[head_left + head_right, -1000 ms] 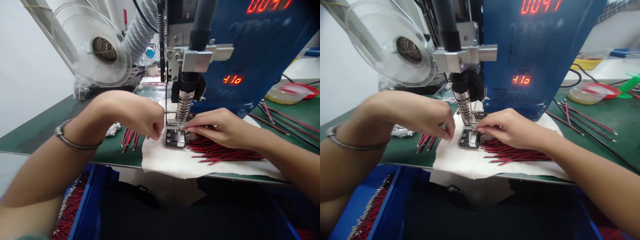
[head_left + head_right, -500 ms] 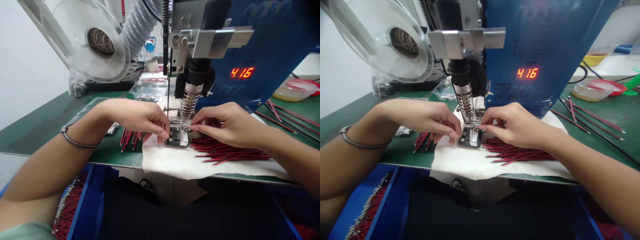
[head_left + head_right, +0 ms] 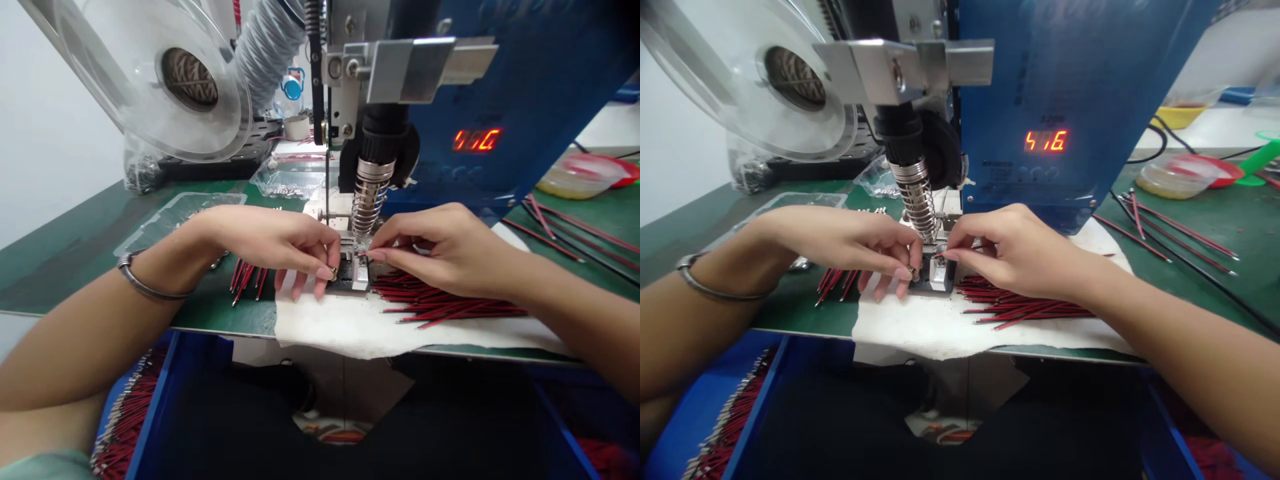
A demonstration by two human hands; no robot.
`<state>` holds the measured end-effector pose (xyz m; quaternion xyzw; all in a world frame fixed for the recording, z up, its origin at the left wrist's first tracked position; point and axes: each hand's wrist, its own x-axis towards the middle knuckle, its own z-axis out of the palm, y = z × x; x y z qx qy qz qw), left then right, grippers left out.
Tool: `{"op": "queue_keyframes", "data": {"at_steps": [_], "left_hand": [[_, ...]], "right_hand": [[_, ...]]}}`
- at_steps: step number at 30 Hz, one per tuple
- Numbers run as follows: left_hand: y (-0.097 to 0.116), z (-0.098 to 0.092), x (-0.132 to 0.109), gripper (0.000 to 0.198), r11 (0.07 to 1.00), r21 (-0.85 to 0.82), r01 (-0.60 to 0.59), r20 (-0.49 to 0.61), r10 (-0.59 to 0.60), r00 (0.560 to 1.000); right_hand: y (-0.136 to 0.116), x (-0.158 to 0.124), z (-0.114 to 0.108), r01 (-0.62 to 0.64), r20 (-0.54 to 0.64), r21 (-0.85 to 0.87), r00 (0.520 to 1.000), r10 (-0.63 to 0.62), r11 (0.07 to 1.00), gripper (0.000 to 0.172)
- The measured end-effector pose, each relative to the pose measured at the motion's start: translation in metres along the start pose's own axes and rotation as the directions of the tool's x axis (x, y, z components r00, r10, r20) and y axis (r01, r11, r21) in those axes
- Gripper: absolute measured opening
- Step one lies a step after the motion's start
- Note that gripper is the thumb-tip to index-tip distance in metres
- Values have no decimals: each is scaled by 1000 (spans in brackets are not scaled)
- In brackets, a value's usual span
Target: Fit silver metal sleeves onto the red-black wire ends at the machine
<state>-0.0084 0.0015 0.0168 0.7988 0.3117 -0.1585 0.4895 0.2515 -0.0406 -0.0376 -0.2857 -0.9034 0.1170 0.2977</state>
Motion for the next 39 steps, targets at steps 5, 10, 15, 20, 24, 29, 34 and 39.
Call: {"op": "queue_keyframes", "data": {"at_steps": [5, 10, 15, 20, 24, 29, 34, 39], "left_hand": [[0, 1, 1, 21, 997, 68, -29, -48, 32, 998], [2, 5, 3, 24, 996, 78, -41, -120, 50, 991], [4, 8, 5, 26, 992, 107, -71, -117, 84, 990], [-1, 9, 9, 32, 981, 139, -135, -160, 156, 975], [-4, 9, 10, 31, 982, 113, -154, -164, 171, 971], [-1, 10, 10, 31, 987, 88, -133, -179, 147, 973], [0, 10, 11, 27, 990, 73, -120, -181, 131, 975], [-3, 9, 11, 28, 990, 39, -138, -169, 143, 975]], "right_hand": [[-1, 0, -1, 107, 17, -40, 994, -106, 993, 16], [-1, -2, -2, 95, 41, -41, 995, -93, 995, 19], [-3, -1, -5, 105, 59, -38, 993, -102, 994, 19], [-6, -2, -7, 21, -4, -77, 1000, -21, 997, 19], [-9, -3, -6, -37, -16, -42, 999, 37, 998, 19], [-12, -2, -3, -86, -3, 19, 996, 86, 996, 22], [-14, 0, 2, -147, -11, 42, 989, 147, 988, 19], [-15, -1, 7, -227, -24, 51, 973, 228, 973, 23]]}}
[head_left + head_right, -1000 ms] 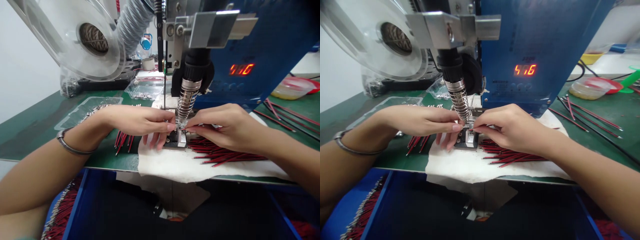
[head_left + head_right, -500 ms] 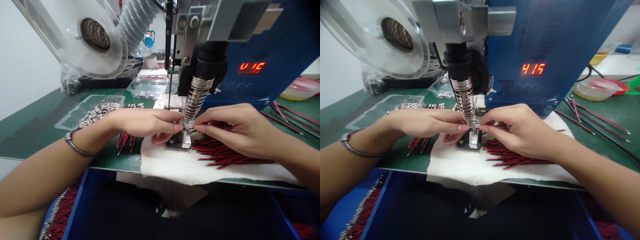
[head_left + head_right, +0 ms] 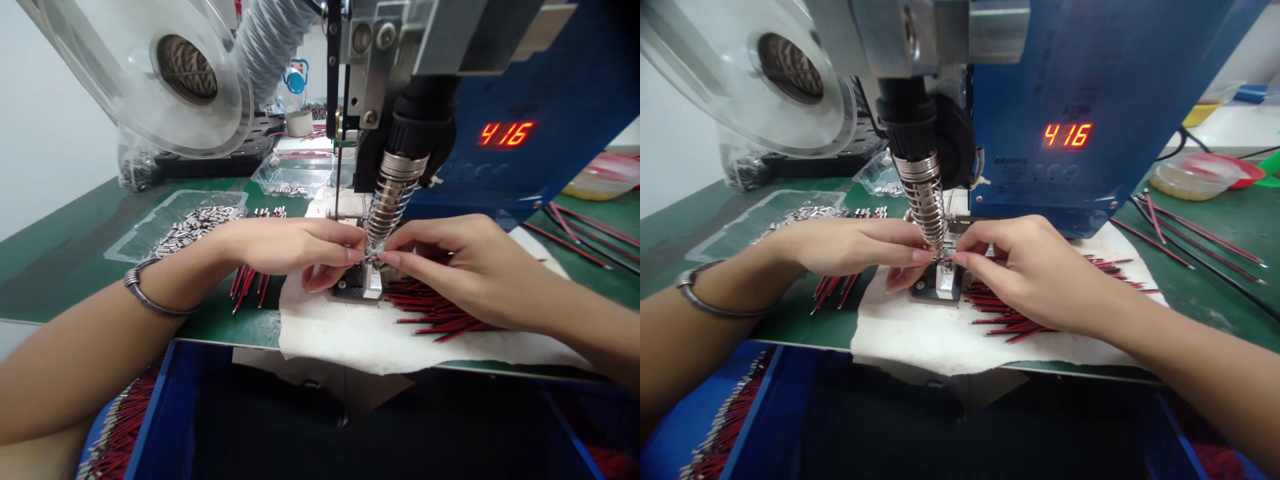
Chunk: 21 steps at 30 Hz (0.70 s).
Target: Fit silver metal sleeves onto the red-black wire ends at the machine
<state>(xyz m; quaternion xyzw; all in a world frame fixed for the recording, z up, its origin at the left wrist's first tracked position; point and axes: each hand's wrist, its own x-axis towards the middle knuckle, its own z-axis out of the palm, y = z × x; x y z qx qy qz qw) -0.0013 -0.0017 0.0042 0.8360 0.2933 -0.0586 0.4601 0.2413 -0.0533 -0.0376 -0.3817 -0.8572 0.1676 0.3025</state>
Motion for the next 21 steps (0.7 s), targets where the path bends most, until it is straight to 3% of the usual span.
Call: {"op": "queue_keyframes", "data": {"at_steps": [11, 21], "left_hand": [[0, 0, 4, 37, 999, 28, -28, -4, 29, 1000], [-1, 0, 3, 38, 998, 24, -56, -19, 57, 998]], "right_hand": [[-2, -3, 4, -13, -31, 18, 999, 14, 1000, 20], [3, -5, 1, 264, -52, -184, 959, -278, 947, 16]]}}
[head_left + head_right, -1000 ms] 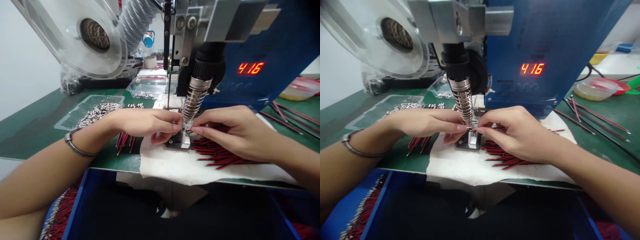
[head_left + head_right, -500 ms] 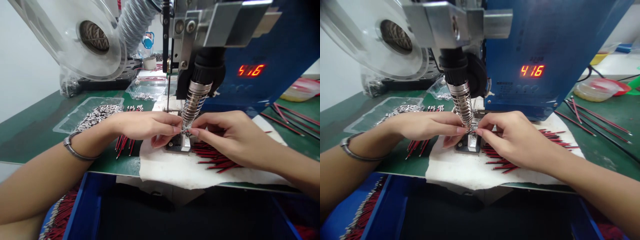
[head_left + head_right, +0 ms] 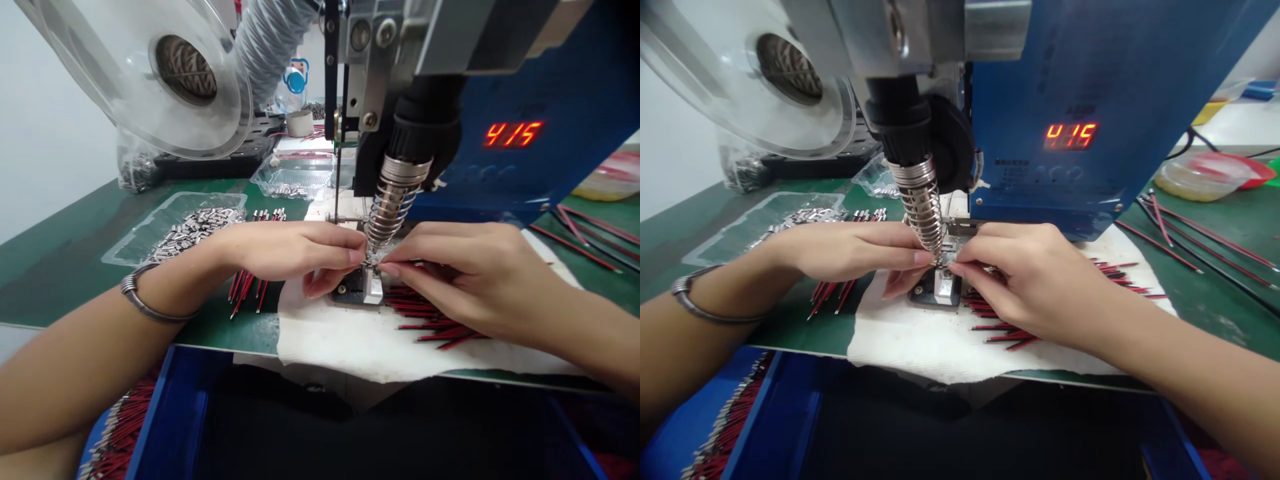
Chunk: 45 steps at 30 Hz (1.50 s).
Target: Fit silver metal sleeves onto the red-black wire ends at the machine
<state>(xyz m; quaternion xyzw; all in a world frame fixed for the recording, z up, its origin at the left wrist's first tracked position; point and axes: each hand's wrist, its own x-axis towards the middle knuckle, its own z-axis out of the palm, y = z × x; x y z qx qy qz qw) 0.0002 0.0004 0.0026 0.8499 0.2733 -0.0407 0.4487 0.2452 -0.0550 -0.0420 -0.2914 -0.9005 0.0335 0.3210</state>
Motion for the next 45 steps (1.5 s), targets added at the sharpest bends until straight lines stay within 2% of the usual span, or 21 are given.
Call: {"op": "queue_keyframes", "data": {"at_steps": [8, 16, 27, 30, 37, 40, 45], "left_hand": [[4, 1, 0, 35, 998, -41, 51, 9, -50, 999], [6, 2, 0, 32, 996, -49, 79, -13, -80, 997], [2, 3, 1, 27, 989, -132, 73, -19, -76, 997], [1, 4, 2, 28, 992, -109, 59, -36, -63, 997], [1, 3, 4, 27, 996, -88, 30, 2, -30, 1000], [0, 3, 3, 30, 995, -98, 34, 9, -33, 999], [-1, 3, 3, 38, 998, -62, 29, -11, -30, 999]], "right_hand": [[-3, -5, 2, 67, -7, -206, 998, -70, 976, 18], [-7, -5, -1, 92, -36, -269, 994, -106, 959, 18], [-3, -4, 0, 108, -47, -195, 992, -119, 975, 12], [-2, -4, -1, 113, -34, -183, 992, -121, 977, 14], [-1, -4, -4, 91, -46, -166, 994, -100, 982, 15], [-2, -4, -3, 60, -62, -149, 996, -70, 987, 16], [-6, -2, 0, -55, -94, -61, 994, 50, 997, 10]]}}
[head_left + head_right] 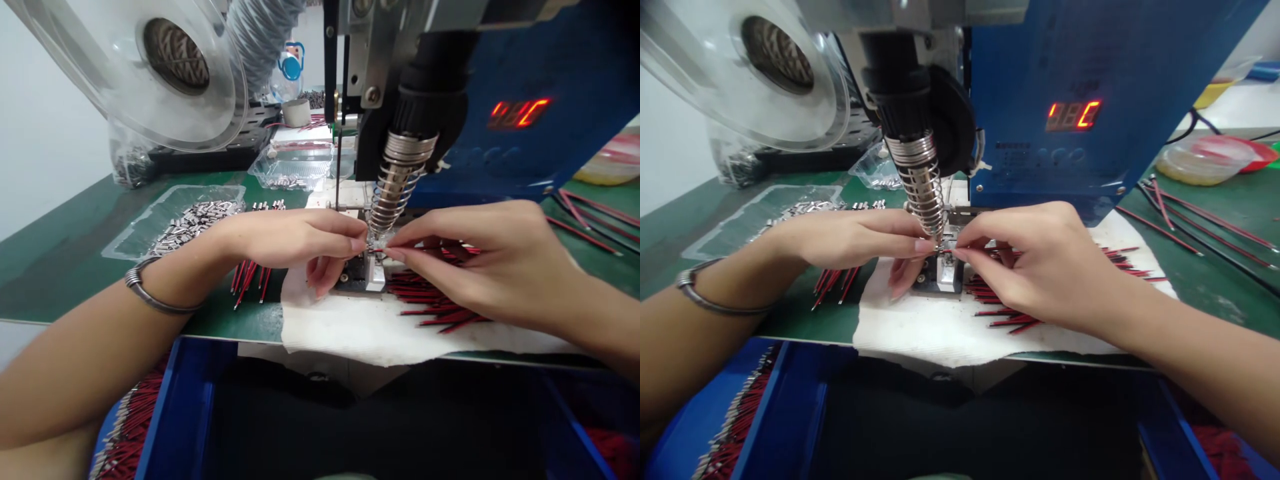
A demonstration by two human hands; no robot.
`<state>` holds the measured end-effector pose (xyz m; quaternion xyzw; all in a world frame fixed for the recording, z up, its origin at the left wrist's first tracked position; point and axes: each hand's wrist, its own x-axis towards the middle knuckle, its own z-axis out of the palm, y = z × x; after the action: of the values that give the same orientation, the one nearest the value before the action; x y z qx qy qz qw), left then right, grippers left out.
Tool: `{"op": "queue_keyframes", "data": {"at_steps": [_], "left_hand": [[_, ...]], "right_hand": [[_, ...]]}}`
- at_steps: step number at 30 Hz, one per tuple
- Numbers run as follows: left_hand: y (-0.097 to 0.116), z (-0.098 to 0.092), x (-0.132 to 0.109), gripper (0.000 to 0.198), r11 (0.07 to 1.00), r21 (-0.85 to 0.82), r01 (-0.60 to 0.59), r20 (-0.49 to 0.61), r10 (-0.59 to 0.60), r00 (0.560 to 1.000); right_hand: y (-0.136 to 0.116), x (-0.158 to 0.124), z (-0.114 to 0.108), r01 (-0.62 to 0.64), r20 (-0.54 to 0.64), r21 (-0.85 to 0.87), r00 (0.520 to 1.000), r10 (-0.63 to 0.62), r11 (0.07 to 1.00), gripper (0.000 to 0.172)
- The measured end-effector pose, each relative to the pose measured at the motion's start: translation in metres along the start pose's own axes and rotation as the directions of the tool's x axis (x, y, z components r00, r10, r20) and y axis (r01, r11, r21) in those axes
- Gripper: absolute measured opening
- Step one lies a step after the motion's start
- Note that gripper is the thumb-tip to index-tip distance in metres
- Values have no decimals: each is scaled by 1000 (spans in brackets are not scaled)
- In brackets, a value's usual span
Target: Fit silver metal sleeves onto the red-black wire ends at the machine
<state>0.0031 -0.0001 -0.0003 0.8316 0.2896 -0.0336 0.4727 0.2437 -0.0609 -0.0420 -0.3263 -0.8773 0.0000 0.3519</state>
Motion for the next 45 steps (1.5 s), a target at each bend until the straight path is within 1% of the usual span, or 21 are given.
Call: {"op": "queue_keyframes", "data": {"at_steps": [3, 8, 13, 18, 23, 27, 31, 37, 40, 45], "left_hand": [[0, 0, 0, 36, 1000, 0, 8, 0, -8, 1000], [1, 0, -1, 27, 1000, 5, 11, -3, -11, 1000], [1, -1, 0, 33, 1000, 13, -2, -5, 2, 1000], [0, -1, -1, 41, 1000, 5, 9, 3, -9, 1000], [2, -2, -1, 36, 1000, -6, 2, 17, -1, 1000], [3, -2, -1, 38, 1000, -3, 16, 22, -16, 1000], [1, -2, -1, 39, 1000, -1, 11, 15, -11, 1000], [0, -1, 0, 42, 1000, 28, 3, 9, -3, 1000], [0, -1, 0, 40, 1000, 19, 2, 17, -2, 1000], [0, -1, 0, 37, 1000, 28, 3, 15, -3, 1000]], "right_hand": [[-2, 1, 2, -50, 23, 55, 999, 48, 997, 10], [-1, 1, 3, -101, 32, 103, 995, 98, 989, 10], [-2, 2, 3, -131, 18, 96, 991, 130, 987, 9], [-5, 1, 3, -126, 22, 75, 992, 124, 989, 13], [-6, 1, 4, -130, 15, 88, 991, 129, 988, 14], [-7, 2, 4, -196, 52, 111, 980, 192, 974, 14], [-9, 3, 3, -241, 62, 141, 970, 235, 960, 15], [-11, 4, 4, -347, 116, 224, 937, 329, 911, 19], [-11, 5, 5, -373, 133, 250, 927, 350, 893, 19], [-10, 7, 5, -378, 135, 266, 926, 354, 887, 20]]}}
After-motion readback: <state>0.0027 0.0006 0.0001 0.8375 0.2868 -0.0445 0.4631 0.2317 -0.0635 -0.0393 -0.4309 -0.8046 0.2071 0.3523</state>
